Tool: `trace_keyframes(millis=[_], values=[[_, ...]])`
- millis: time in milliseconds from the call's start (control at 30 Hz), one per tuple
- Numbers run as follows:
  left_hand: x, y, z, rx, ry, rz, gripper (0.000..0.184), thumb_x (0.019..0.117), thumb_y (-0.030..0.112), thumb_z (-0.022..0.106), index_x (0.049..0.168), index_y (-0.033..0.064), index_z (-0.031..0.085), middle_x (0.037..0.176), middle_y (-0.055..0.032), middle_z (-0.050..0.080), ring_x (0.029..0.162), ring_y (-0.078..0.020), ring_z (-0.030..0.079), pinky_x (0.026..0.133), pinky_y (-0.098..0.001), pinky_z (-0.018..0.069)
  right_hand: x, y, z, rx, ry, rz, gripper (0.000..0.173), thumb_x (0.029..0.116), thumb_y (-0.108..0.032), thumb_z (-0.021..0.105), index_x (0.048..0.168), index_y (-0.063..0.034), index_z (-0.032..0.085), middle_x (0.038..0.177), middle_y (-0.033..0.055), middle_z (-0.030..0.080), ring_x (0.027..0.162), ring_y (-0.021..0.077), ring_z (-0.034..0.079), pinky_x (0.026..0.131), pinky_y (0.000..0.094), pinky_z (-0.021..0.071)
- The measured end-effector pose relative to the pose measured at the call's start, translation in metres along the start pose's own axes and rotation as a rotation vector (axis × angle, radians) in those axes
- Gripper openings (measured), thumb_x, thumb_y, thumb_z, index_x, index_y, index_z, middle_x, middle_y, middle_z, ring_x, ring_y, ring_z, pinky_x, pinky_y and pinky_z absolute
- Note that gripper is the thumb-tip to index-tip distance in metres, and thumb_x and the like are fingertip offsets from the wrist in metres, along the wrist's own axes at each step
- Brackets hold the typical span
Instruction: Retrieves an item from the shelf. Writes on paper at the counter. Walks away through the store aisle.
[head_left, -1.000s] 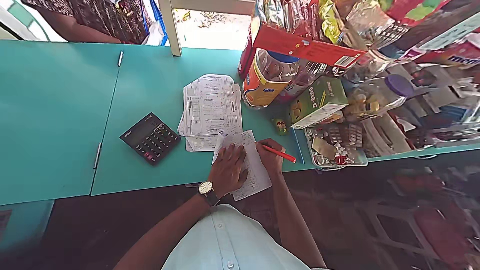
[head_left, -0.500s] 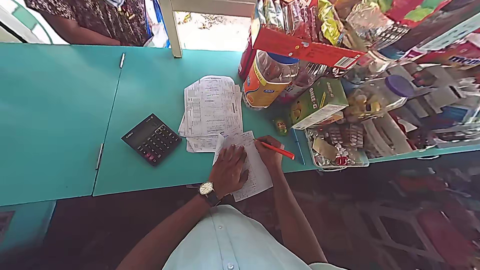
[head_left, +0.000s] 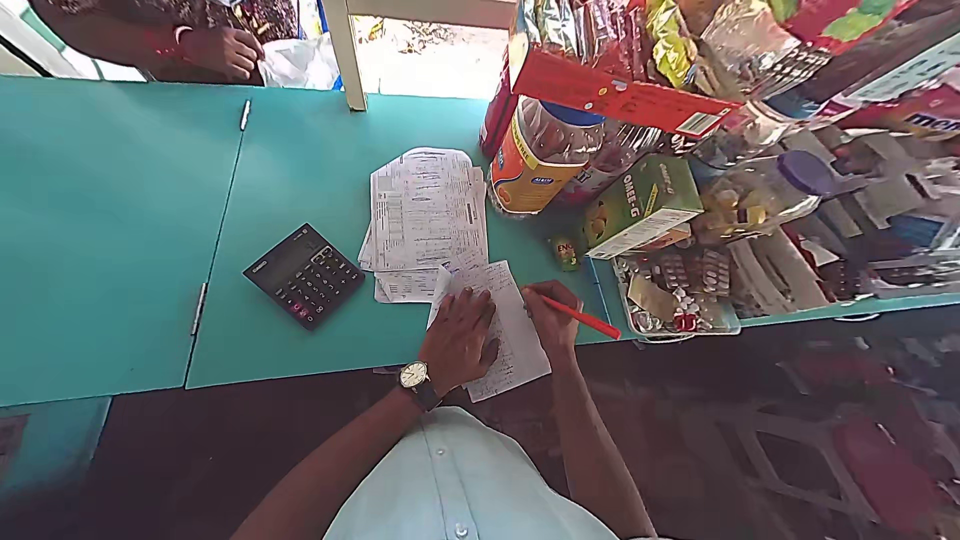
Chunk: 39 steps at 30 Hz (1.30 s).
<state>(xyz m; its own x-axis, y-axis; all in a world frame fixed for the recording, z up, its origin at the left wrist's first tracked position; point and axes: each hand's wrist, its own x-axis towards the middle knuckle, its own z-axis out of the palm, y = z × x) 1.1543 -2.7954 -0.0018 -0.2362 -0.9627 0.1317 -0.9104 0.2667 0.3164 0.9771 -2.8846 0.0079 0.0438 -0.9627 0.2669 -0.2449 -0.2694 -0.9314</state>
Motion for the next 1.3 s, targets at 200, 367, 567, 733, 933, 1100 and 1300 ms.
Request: trace_keyframes(millis=[200,367,567,733,933,1100,1300], values=[[0.0,0.002,-0.001,0.009,0.005,-0.021,0.068,0.0987,0.056,0.043,0.144,0.0064,0.055,0.16,-0.0128,0.042,0.149,-0.0328,0.038,0.121,-0.0562,0.0254,-0.02,0.007,0.018,-0.129,-0.074,-0.104,0.007,0.0837,-0.008,0.072,0.085,-0.0026,0.076,0.075,0.0008,0.073,0.063,0.0001,0.065,0.059,0.0173,0.0551],[0.0,0.002,0.0,0.027,0.01,-0.021,0.067,0.0976,0.055,0.044,0.146,0.0088,0.054,0.16,-0.012,0.043,0.148,-0.0319,0.038,0.121,-0.0565,0.0257,-0.023,0.008,0.021,-0.196,-0.115,-0.166,0.009,0.0843,-0.011,0.074,0.087,-0.0031,0.077,0.079,0.0028,0.074,0.067,0.001,0.066,0.063,0.0172,0.0563],[-0.001,0.002,-0.001,0.029,0.009,-0.025,0.066,0.0988,0.055,0.043,0.143,0.0074,0.056,0.159,-0.0119,0.043,0.149,-0.0325,0.038,0.121,-0.0564,0.0263,-0.023,0.003,0.023,-0.382,0.098,-0.092,0.01,0.083,-0.01,0.071,0.085,-0.0031,0.077,0.077,0.0061,0.071,0.068,0.0091,0.066,0.063,0.0245,0.0547],[-0.001,0.001,0.001,0.037,0.032,-0.017,0.066,0.0989,0.055,0.042,0.141,0.0081,0.057,0.159,-0.0118,0.044,0.148,-0.0326,0.039,0.12,-0.0562,0.027,-0.022,0.001,0.023,-0.433,0.167,-0.041,0.008,0.083,-0.009,0.071,0.085,-0.0036,0.076,0.075,0.0058,0.069,0.068,0.0101,0.065,0.063,0.0262,0.053],[0.0,0.001,-0.001,0.031,0.011,-0.016,0.065,0.0992,0.055,0.041,0.141,0.0078,0.057,0.159,-0.0119,0.043,0.148,-0.0322,0.039,0.12,-0.0559,0.0263,-0.021,0.0,0.022,-0.431,0.169,-0.022,0.009,0.0835,-0.01,0.07,0.085,-0.0041,0.076,0.076,0.0054,0.069,0.068,0.0097,0.065,0.063,0.026,0.0525],[0.0,0.001,-0.002,0.022,-0.025,-0.018,0.066,0.0988,0.055,0.042,0.142,0.0077,0.056,0.16,-0.0128,0.042,0.149,-0.0326,0.037,0.121,-0.0563,0.0244,-0.021,0.0,0.023,-0.433,0.163,-0.012,0.009,0.0844,-0.011,0.07,0.086,-0.0043,0.076,0.076,0.0054,0.07,0.069,0.011,0.066,0.064,0.0276,0.0538],[0.0,0.001,-0.001,0.028,-0.01,-0.02,0.066,0.0983,0.056,0.043,0.142,0.0089,0.057,0.16,-0.0119,0.042,0.149,-0.0316,0.037,0.121,-0.0552,0.0249,-0.02,-0.002,0.022,-0.397,0.144,0.036,0.01,0.0863,-0.012,0.069,0.088,-0.0054,0.076,0.077,0.0039,0.071,0.068,0.0086,0.066,0.063,0.026,0.054]])
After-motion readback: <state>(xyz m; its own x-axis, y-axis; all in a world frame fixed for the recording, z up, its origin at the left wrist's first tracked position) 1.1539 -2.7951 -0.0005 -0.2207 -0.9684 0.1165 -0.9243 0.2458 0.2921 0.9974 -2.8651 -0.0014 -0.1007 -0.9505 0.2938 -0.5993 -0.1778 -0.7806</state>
